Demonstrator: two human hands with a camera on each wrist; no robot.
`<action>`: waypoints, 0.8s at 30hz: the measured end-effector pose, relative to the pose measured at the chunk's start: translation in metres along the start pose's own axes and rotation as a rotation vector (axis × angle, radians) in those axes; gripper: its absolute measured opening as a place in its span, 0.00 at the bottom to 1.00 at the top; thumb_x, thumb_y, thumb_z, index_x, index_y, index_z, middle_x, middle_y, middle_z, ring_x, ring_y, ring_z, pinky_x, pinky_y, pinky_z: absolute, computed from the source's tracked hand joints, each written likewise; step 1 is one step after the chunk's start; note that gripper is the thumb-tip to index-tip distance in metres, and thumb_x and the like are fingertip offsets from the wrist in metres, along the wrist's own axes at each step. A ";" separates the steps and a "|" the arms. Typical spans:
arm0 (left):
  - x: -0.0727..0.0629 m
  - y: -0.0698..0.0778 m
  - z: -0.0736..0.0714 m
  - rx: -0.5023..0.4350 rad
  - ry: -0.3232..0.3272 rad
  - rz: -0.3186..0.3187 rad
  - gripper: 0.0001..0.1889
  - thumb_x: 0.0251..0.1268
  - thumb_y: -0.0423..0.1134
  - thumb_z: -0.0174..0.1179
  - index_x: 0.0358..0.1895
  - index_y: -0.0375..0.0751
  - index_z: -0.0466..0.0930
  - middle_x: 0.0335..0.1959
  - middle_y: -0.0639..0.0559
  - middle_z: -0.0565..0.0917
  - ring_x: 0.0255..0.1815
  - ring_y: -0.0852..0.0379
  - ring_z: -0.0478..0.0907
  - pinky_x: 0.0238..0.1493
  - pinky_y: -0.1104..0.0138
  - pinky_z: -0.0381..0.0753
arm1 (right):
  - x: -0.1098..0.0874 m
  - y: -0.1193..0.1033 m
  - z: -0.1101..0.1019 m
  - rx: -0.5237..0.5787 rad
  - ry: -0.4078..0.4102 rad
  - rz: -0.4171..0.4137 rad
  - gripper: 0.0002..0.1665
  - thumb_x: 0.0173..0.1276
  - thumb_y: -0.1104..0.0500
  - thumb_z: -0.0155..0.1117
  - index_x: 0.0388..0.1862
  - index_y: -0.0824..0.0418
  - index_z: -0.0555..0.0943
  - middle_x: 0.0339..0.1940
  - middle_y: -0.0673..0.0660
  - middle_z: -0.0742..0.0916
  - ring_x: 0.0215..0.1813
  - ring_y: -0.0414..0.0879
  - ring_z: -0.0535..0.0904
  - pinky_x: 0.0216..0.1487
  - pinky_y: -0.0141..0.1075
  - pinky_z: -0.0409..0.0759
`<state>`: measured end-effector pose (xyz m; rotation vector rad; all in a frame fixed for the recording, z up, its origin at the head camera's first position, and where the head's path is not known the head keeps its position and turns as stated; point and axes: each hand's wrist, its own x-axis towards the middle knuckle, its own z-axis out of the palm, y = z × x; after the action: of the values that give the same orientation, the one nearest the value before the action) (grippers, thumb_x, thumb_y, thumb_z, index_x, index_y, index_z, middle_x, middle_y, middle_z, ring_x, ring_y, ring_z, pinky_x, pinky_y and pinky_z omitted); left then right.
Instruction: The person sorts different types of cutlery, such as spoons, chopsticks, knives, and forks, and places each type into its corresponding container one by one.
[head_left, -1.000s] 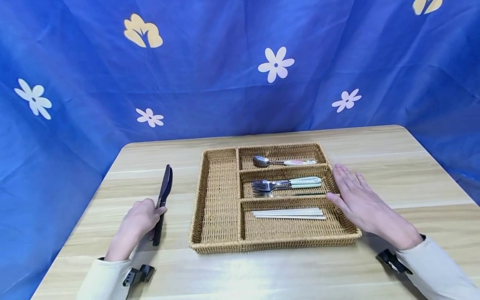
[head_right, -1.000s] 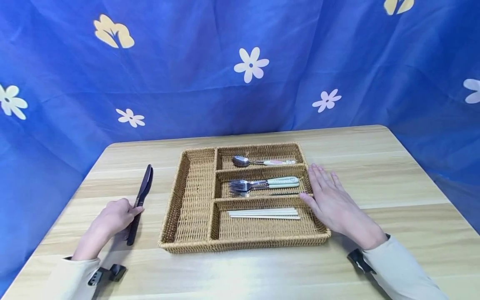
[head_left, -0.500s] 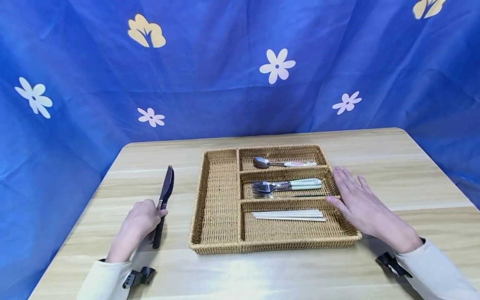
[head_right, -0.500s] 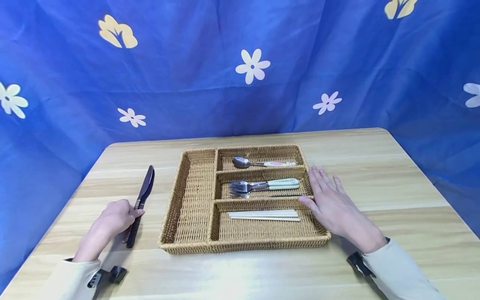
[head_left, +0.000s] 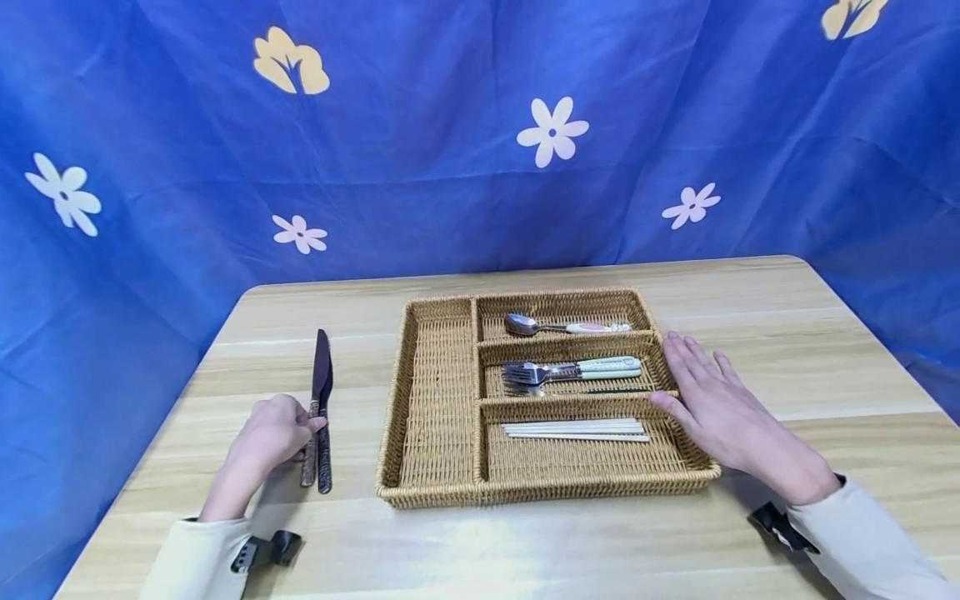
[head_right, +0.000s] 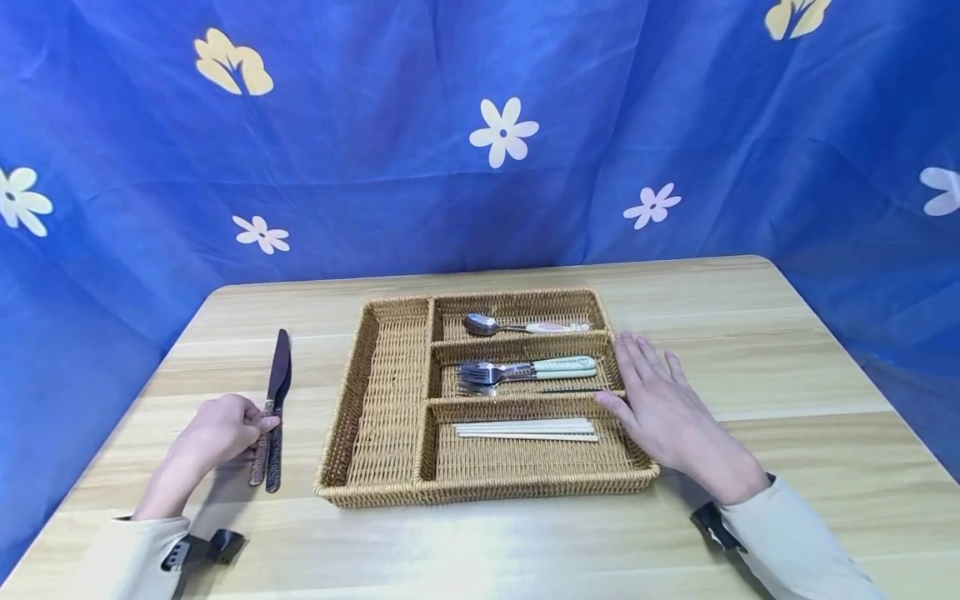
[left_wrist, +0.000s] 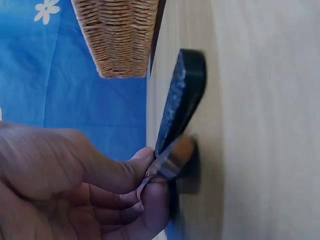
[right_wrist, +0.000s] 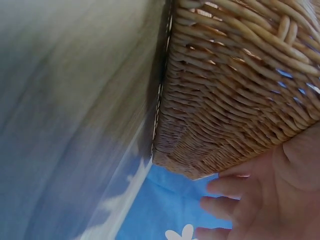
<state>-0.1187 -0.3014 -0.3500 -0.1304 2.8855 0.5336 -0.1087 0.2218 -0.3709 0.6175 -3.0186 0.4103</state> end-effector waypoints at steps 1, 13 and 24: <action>0.000 -0.001 -0.001 0.002 0.000 0.000 0.24 0.66 0.39 0.59 0.10 0.47 0.63 0.12 0.55 0.66 0.18 0.56 0.65 0.19 0.66 0.65 | 0.000 0.000 0.001 -0.011 0.009 -0.007 0.45 0.79 0.42 0.38 0.77 0.68 0.37 0.78 0.66 0.44 0.78 0.63 0.38 0.75 0.54 0.30; -0.002 0.002 -0.011 -0.040 -0.028 -0.012 0.18 0.67 0.40 0.60 0.17 0.40 0.74 0.14 0.54 0.80 0.17 0.59 0.79 0.22 0.64 0.74 | 0.000 -0.001 0.002 -0.061 0.047 -0.033 0.44 0.79 0.43 0.38 0.77 0.69 0.38 0.78 0.67 0.44 0.78 0.63 0.39 0.76 0.54 0.34; 0.002 0.016 -0.023 -0.202 -0.132 0.009 0.14 0.68 0.39 0.60 0.36 0.26 0.78 0.26 0.44 0.85 0.25 0.52 0.85 0.40 0.55 0.85 | 0.001 0.000 0.003 -0.050 0.052 -0.030 0.44 0.79 0.43 0.39 0.77 0.70 0.39 0.78 0.67 0.45 0.78 0.63 0.39 0.76 0.54 0.34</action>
<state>-0.1273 -0.2947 -0.3242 -0.1078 2.7009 0.8031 -0.1094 0.2206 -0.3735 0.6375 -2.9570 0.3423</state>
